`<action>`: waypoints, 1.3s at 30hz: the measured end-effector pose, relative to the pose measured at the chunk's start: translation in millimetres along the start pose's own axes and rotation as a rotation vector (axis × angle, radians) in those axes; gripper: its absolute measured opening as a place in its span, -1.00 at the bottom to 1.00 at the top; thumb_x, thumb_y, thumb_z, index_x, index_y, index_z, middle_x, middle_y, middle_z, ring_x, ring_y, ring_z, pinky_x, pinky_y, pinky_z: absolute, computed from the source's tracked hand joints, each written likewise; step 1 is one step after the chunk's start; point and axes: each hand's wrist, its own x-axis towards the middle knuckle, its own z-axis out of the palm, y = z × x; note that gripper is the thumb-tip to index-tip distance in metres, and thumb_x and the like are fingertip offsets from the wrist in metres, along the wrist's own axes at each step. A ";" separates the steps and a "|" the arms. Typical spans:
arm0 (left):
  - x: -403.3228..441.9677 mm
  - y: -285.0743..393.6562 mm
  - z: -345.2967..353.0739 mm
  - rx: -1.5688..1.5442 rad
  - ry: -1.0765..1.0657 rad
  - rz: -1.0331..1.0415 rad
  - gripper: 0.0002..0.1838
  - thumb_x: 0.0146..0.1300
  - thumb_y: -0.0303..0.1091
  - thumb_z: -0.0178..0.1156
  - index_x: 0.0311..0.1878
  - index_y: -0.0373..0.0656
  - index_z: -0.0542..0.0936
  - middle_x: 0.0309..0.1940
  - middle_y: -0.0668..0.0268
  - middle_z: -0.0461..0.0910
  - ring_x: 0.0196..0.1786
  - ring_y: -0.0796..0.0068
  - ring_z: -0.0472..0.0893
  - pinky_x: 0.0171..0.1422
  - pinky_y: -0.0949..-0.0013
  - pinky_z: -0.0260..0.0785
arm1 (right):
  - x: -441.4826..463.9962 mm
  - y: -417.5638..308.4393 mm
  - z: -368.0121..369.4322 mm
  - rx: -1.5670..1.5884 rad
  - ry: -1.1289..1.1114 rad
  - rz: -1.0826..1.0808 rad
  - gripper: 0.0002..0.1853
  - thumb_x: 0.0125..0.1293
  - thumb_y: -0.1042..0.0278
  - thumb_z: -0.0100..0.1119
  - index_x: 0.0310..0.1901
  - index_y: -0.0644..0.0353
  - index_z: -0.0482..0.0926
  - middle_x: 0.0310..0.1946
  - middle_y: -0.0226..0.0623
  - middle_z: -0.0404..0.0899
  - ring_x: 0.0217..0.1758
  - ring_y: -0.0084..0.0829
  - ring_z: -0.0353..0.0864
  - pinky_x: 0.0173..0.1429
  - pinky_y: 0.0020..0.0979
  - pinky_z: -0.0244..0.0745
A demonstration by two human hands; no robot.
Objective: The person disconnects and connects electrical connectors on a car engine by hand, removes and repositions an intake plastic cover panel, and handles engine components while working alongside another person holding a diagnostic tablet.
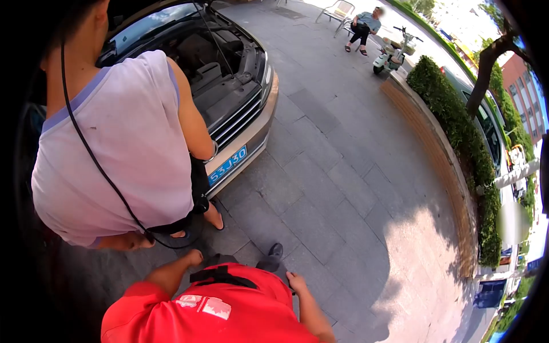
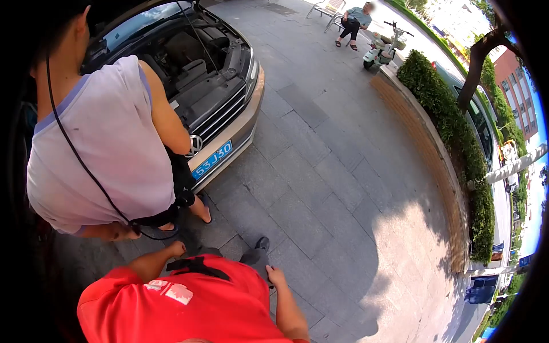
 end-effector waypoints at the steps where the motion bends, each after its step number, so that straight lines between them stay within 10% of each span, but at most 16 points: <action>1: 0.2 8.8 0.7 0.039 0.013 -0.055 -0.74 -0.03 -0.32 0.22 -0.25 -0.12 0.74 -0.26 0.07 0.71 -0.15 0.15 0.71 -0.03 0.13 0.53 | 22.6 11.3 -23.9 -0.001 0.021 0.000 -0.32 0.37 -0.16 0.04 0.20 0.39 0.51 0.13 0.14 0.56 0.26 0.03 0.52 0.31 -0.18 0.40; 7: 20.7 169.8 -36.5 -0.066 0.224 0.037 -0.72 -0.02 -0.27 0.23 -0.23 -0.12 0.73 -0.21 0.04 0.69 -0.12 0.04 0.68 -0.01 0.10 0.50 | 143.8 -3.3 -179.9 0.218 -0.012 -0.034 -0.52 0.40 0.14 0.17 0.20 0.32 0.51 -0.22 -0.18 0.65 -0.37 -0.42 0.65 -0.46 -0.44 0.46; 16: 128.8 200.0 -66.0 -0.249 0.171 -0.090 -0.76 -0.01 -0.30 0.21 -0.26 -0.07 0.75 -0.22 0.06 0.71 -0.12 0.07 0.70 -0.02 0.10 0.52 | 258.3 -155.9 -252.6 0.356 -0.185 0.061 -0.58 0.45 0.13 0.09 0.14 0.32 0.49 -0.08 -0.14 0.64 -0.22 -0.25 0.69 -0.27 -0.28 0.63; 21: 199.3 228.5 -139.0 -0.021 0.101 -0.012 -0.75 0.05 -0.28 0.18 -0.26 -0.11 0.75 -0.23 0.05 0.71 -0.13 0.04 0.70 -0.01 0.09 0.53 | 303.1 -199.2 -307.6 -0.211 -0.193 -0.065 -0.48 0.37 0.05 0.21 0.15 0.36 0.58 0.06 0.06 0.64 0.06 -0.24 0.67 0.15 -0.34 0.52; 25: 243.0 289.8 -233.5 -0.517 0.382 0.035 -0.77 0.10 -0.28 0.18 -0.27 -0.15 0.73 -0.25 0.03 0.70 -0.15 0.05 0.70 -0.03 0.11 0.53 | 370.6 -223.2 -372.5 -0.261 -0.154 -0.191 -0.52 0.39 0.09 0.18 0.14 0.35 0.57 -0.02 -0.02 0.67 -0.08 -0.21 0.70 -0.02 -0.25 0.61; 30: 248.1 359.3 -358.2 -0.736 0.579 0.080 -0.78 0.15 -0.28 0.19 -0.23 -0.17 0.70 -0.26 0.05 0.70 -0.15 0.10 0.70 -0.04 0.16 0.52 | 436.0 -330.6 -434.7 0.129 -0.077 0.151 -0.60 0.44 0.15 0.11 0.12 0.31 0.49 -0.20 -0.16 0.63 -0.35 -0.31 0.65 -0.42 -0.26 0.57; 39: 271.7 313.1 -366.9 -0.713 0.633 -0.223 -0.70 0.25 -0.14 0.14 -0.24 -0.19 0.66 -0.28 0.00 0.67 -0.15 -0.08 0.64 -0.07 0.01 0.47 | 562.7 -574.4 -402.9 0.060 -0.239 -0.243 -0.60 0.42 0.25 0.11 0.14 0.37 0.52 -0.14 -0.16 0.66 -0.30 -0.37 0.67 -0.27 -0.34 0.59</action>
